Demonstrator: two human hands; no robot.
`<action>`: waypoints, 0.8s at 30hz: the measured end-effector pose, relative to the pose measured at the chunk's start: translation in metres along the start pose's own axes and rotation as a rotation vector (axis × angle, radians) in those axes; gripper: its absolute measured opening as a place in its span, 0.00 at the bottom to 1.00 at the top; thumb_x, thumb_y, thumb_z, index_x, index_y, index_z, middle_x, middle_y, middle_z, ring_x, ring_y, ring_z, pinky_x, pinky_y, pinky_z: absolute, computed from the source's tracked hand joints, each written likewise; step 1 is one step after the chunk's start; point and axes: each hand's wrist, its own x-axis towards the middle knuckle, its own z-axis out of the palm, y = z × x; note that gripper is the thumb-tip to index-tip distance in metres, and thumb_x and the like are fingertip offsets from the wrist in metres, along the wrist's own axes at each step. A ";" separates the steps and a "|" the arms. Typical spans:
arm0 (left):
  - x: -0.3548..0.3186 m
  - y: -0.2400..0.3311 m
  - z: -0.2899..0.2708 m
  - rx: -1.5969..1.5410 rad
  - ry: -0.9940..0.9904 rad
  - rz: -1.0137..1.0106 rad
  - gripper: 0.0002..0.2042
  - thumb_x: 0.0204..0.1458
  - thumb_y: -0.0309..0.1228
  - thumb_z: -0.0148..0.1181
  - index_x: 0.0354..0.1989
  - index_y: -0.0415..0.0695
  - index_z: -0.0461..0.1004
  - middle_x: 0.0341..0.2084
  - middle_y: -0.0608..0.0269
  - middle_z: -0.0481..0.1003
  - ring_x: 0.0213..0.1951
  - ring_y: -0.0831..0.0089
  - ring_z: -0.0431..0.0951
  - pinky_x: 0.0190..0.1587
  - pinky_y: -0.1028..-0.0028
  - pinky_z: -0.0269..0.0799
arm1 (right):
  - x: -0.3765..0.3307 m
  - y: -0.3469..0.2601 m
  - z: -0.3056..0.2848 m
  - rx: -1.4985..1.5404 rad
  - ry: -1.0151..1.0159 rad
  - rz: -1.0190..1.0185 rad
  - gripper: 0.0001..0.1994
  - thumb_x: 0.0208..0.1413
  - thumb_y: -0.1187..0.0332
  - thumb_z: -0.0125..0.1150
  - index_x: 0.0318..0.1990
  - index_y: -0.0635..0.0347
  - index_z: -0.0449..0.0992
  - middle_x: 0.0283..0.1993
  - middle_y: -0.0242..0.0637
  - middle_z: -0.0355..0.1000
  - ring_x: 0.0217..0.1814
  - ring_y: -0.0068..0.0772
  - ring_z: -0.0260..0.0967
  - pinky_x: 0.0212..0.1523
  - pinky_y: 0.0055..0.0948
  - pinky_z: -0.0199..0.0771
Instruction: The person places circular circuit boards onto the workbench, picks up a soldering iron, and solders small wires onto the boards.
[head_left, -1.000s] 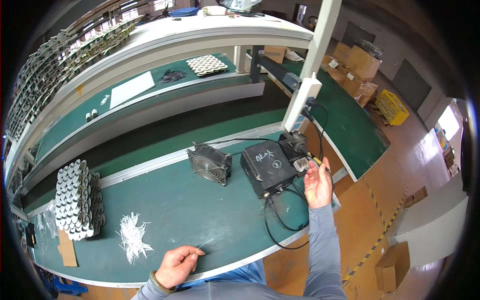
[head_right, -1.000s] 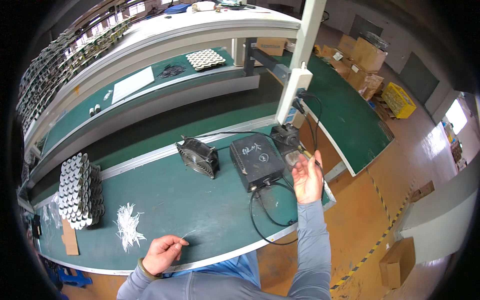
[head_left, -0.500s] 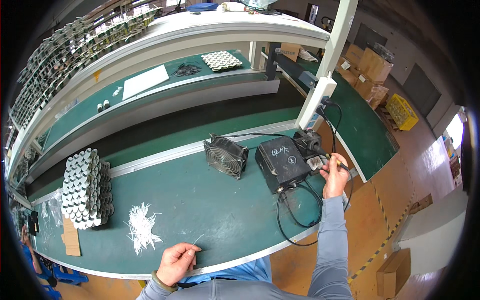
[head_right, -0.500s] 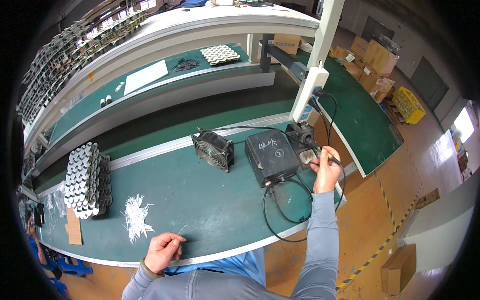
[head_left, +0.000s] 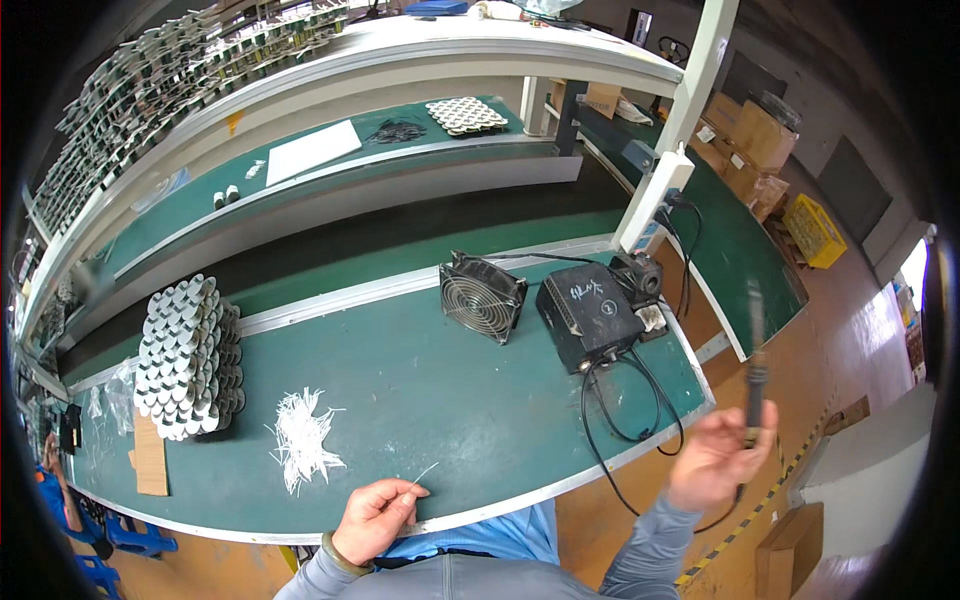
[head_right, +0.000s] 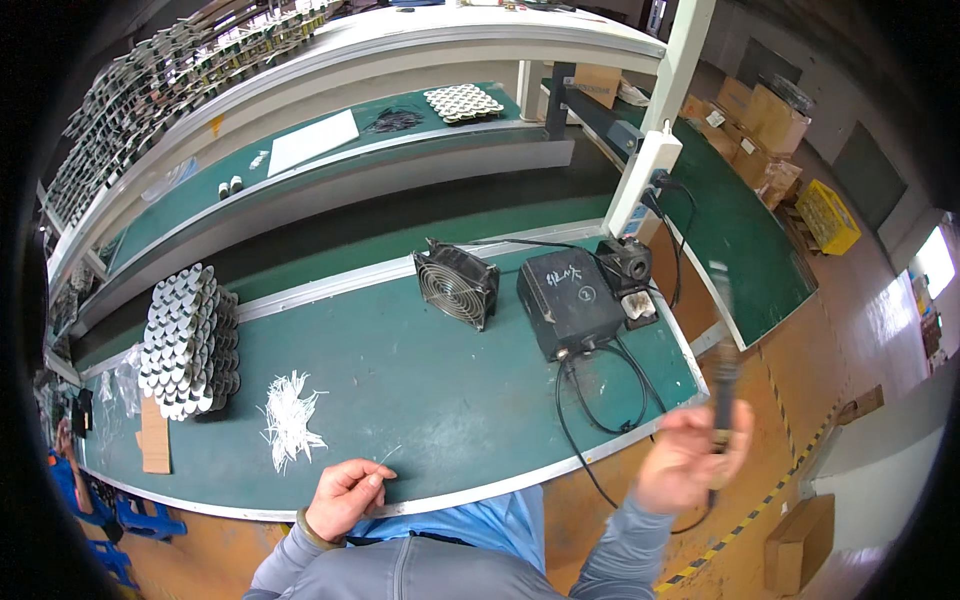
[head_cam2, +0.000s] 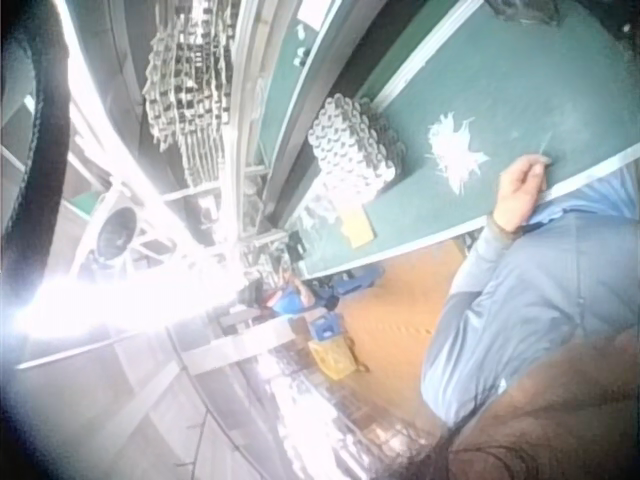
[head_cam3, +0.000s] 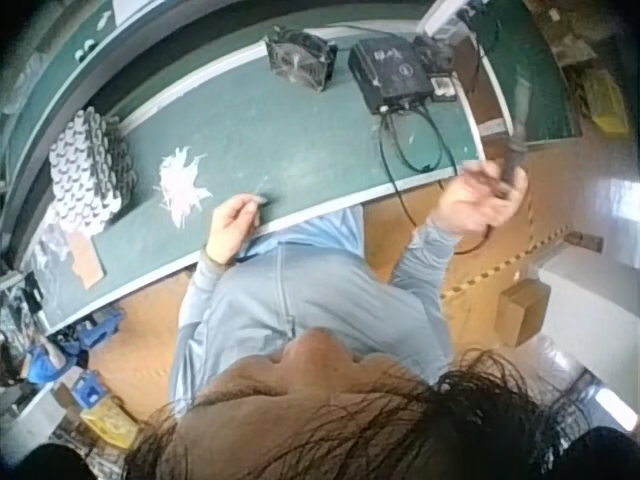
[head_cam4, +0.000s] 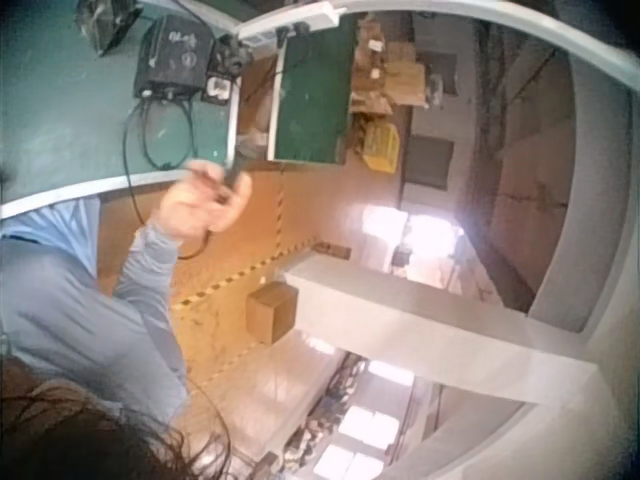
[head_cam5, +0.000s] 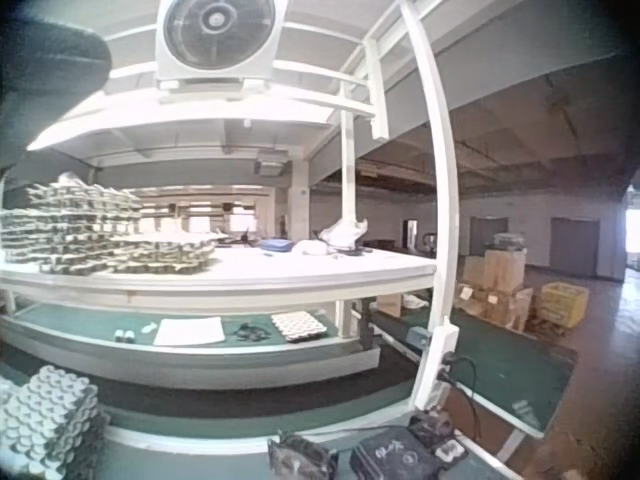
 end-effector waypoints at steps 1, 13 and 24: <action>0.001 0.002 0.003 -0.022 -0.028 0.013 0.10 0.70 0.25 0.52 0.49 0.36 0.80 0.25 0.68 0.75 0.25 0.85 0.68 0.28 0.81 0.65 | -0.017 -0.003 0.014 0.109 -0.131 0.140 0.26 0.68 0.60 0.60 0.66 0.68 0.65 0.45 0.46 0.75 0.39 0.41 0.79 0.39 0.37 0.85; -0.018 -0.017 -0.008 0.042 -0.082 0.185 0.09 0.68 0.25 0.56 0.49 0.36 0.81 0.26 0.67 0.77 0.29 0.83 0.73 0.32 0.77 0.71 | -0.138 0.041 0.128 -0.106 -1.033 0.096 0.22 0.51 0.70 0.75 0.55 0.58 0.82 0.33 0.37 0.73 0.27 0.33 0.73 0.26 0.33 0.73; -0.019 -0.015 -0.020 -0.122 -0.097 0.247 0.07 0.69 0.25 0.54 0.47 0.37 0.78 0.28 0.69 0.74 0.30 0.83 0.70 0.33 0.76 0.69 | -0.161 0.043 0.152 -0.074 -1.282 0.095 0.20 0.41 0.72 0.75 0.47 0.55 0.83 0.24 0.34 0.66 0.22 0.37 0.69 0.23 0.36 0.69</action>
